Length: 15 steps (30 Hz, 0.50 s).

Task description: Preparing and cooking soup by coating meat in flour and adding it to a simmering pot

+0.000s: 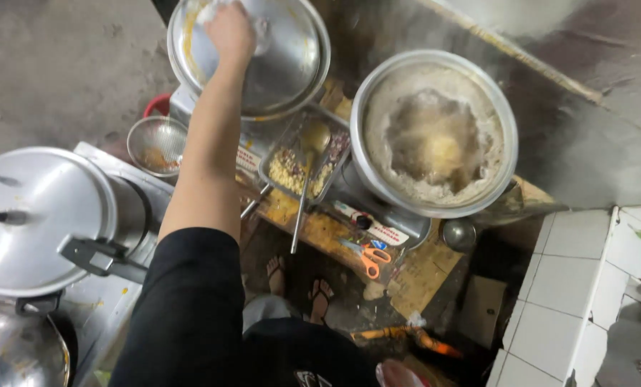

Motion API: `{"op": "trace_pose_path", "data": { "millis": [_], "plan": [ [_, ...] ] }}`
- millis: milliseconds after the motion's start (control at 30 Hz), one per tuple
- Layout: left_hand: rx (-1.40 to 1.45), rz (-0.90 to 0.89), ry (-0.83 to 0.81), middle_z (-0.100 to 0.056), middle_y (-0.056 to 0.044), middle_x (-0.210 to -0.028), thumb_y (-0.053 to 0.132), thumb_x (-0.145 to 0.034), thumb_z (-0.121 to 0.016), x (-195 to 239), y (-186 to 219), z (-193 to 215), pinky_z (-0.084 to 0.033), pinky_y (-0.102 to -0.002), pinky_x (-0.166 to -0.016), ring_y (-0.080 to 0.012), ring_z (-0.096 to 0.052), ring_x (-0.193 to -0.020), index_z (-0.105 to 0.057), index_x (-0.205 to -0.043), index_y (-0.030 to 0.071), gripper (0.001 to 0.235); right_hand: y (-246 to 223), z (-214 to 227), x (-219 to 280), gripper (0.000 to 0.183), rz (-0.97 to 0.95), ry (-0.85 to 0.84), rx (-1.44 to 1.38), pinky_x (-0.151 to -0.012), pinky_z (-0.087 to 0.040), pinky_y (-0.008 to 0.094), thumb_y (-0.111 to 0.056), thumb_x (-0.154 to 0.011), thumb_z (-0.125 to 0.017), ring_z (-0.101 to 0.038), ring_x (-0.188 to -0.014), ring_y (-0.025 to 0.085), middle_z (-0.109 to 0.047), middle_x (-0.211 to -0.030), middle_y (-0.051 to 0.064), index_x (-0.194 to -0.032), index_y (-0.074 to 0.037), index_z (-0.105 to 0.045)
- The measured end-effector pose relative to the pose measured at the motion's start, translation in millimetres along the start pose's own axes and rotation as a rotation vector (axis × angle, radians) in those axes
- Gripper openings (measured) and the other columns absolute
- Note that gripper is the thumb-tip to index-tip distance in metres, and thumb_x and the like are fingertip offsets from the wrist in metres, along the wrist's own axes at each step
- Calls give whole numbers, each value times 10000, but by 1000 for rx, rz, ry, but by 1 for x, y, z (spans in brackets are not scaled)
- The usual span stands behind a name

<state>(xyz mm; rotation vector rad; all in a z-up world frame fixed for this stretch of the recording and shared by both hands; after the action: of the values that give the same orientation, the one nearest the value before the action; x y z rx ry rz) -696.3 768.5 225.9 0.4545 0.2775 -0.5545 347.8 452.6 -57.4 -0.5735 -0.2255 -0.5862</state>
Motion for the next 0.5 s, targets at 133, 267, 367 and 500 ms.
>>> {"op": "trace_pose_path", "data": {
  "millis": [133, 267, 367, 500],
  "plan": [
    [106, -3, 44, -772, -165, -850, 356, -860, -533, 1, -10, -7, -462, -620, -720, -488, -703, -836, -779, -858, 184, 301, -70, 122, -137, 344, -701, 24, -822, -675, -555, 283, -357, -912, -698, -687, -740, 135, -770, -862, 51, -1125, -102, -788],
    [349, 3, 40, -729, -176, -948, 350, -911, -599, 75, 14, 101, -446, -626, -758, -497, -632, -938, -664, -904, 133, 226, -208, 211, -263, 493, -482, -159, -885, -792, -576, 236, -503, -935, -576, -765, -871, 131, -809, -1028, 29, -1223, -151, -766],
    [757, -217, 117, -672, -46, -806, 209, -955, -673, 173, 28, 212, -459, -404, -670, -221, -601, -741, -635, -873, 142, 114, -262, 211, -336, 547, -377, -162, -1429, -821, -613, 339, -374, -969, -580, -748, -1040, 282, -705, -1325, 160, -1393, -28, -598],
    [731, -57, -205, -677, -139, -904, 356, -1058, -632, 360, -28, 283, -505, -454, -768, -338, -630, -858, -654, -1001, 91, 272, -312, 199, -403, 331, -279, -404, -1896, -850, -625, 382, -481, -999, -615, -735, -1077, 271, -742, -1208, 107, -1197, -224, -682]
  ]
}}
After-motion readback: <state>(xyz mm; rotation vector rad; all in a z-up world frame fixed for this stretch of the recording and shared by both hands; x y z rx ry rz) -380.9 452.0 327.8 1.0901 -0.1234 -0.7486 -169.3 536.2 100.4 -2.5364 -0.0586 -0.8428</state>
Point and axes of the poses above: each hand's wrist, its own x-axis away from the middle knuckle, its own z-axis out of the back of the hand, y = z × x, the point moved 7 cm from there along -x, towards the middle knuckle
